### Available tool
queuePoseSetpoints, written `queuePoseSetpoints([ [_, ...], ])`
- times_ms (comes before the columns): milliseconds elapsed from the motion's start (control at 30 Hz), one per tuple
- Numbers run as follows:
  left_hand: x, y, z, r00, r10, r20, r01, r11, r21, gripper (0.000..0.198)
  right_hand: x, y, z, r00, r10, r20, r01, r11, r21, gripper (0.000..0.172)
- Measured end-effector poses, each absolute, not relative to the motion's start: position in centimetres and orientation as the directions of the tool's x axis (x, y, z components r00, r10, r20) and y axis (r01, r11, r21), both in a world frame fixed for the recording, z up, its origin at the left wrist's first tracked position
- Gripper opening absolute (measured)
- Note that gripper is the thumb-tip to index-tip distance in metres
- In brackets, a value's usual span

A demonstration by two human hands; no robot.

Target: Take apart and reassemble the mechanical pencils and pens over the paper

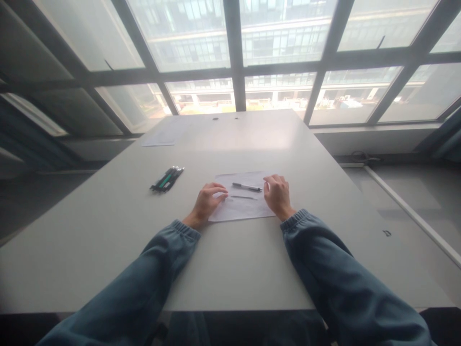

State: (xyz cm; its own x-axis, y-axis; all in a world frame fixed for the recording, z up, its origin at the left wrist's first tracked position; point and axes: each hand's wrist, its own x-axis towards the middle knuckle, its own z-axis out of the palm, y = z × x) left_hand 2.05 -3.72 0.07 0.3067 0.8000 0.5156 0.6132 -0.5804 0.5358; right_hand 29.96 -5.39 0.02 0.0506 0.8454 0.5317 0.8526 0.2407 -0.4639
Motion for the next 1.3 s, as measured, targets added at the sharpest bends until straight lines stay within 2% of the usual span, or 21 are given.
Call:
queuePoseSetpoints([
  [167, 2.0, -3.8, 0.0, 0.345, 0.788, 0.511, 0.619, -0.600, 0.507, 0.006, 29.5, -5.6, 0.2, -0.103, 0.803, 0.587, 0.779, 0.433, -0.455, 0.014],
  [333, 2.0, -3.8, 0.1, 0.378, 0.791, 0.482, 0.633, -0.600, 0.488, 0.008, 28.8, -6.0, 0.2, -0.265, 0.802, 0.535, 0.725, 0.532, -0.438, 0.014],
  [667, 2.1, -3.9, 0.1, 0.413, 0.805, 0.425, 0.663, -0.586, 0.467, 0.006, 28.4, -6.2, 0.1, -0.330, 0.839, 0.433, 0.752, 0.511, -0.416, 0.008],
  [933, 2.4, -4.0, 0.4, 0.442, 0.803, 0.399, 0.661, -0.593, 0.460, 0.006, 28.0, -6.2, 0.3, -0.341, 0.866, 0.365, 0.777, 0.478, -0.409, 0.014],
  [1167, 2.6, -4.2, 0.8, 0.423, 0.766, 0.485, 0.629, -0.633, 0.451, 0.003, 28.0, -6.3, 0.5, -0.339, 0.874, 0.349, 0.786, 0.467, -0.405, 0.013],
  [1300, 2.5, -4.2, 0.9, 0.362, 0.756, 0.545, 0.648, -0.625, 0.436, 0.006, 28.1, -6.1, 0.2, -0.312, 0.857, 0.411, 0.776, 0.479, -0.410, 0.014],
])
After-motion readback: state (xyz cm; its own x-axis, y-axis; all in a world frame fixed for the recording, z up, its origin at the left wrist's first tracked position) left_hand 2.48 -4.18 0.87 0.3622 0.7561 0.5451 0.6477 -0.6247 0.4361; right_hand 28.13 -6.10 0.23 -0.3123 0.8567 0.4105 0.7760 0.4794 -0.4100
